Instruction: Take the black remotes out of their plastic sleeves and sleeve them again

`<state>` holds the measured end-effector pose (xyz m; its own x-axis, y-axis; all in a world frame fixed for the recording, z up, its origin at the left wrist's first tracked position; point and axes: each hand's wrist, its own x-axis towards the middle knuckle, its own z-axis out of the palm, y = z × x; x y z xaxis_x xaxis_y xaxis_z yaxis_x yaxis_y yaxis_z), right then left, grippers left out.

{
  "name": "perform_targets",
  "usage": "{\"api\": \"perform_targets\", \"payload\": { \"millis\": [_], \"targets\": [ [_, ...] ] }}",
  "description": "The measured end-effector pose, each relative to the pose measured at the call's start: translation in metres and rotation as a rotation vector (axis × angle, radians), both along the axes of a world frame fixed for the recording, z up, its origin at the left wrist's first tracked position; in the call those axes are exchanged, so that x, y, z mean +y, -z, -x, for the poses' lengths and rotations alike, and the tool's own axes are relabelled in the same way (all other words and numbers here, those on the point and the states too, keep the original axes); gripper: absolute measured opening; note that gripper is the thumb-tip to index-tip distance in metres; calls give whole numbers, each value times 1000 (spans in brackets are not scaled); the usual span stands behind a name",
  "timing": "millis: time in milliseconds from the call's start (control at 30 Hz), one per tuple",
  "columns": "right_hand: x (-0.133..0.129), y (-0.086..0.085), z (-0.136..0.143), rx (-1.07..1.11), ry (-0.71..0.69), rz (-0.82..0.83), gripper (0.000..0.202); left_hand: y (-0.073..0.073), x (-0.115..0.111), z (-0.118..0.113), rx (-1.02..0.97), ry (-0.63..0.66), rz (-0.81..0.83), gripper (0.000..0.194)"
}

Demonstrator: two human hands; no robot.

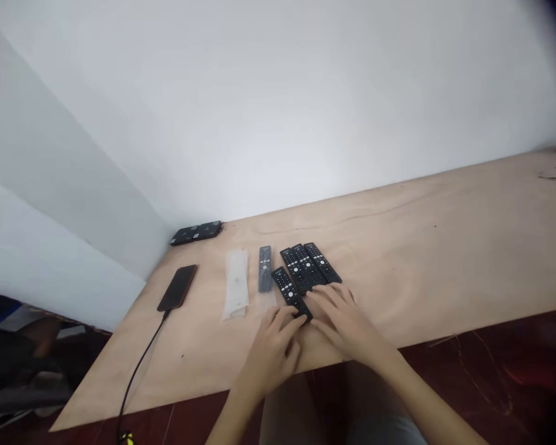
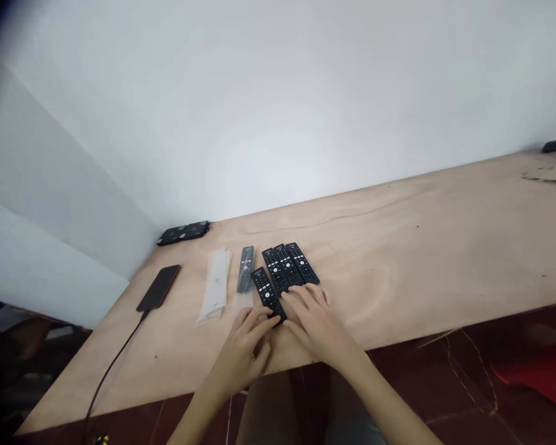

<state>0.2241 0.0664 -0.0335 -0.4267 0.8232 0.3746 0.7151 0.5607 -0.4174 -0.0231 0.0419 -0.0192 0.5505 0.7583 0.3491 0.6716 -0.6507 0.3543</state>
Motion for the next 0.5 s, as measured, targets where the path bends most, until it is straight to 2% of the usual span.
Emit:
{"api": "perform_targets", "payload": {
  "millis": [167, 267, 333, 400, 500],
  "targets": [
    [-4, -7, -3, 14, -224, 1, 45, -2, 5, 1, -102, 67, 34, 42],
    [-5, -8, -1, 39, -264, 0, 40, 2, 7, 4, -166, 19, 4, 38],
    [-8, -6, 1, 69, -249, 18, 35, 6, 7, 7, -198, -51, -17, 42],
    [-13, -5, 1, 107, -209, 52, 37, 8, 7, 11, -214, -108, -28, 52],
    [-23, -5, -2, 182, -178, 95, 32, 7, 7, 13, -186, -118, -5, 73]
  ]
}}
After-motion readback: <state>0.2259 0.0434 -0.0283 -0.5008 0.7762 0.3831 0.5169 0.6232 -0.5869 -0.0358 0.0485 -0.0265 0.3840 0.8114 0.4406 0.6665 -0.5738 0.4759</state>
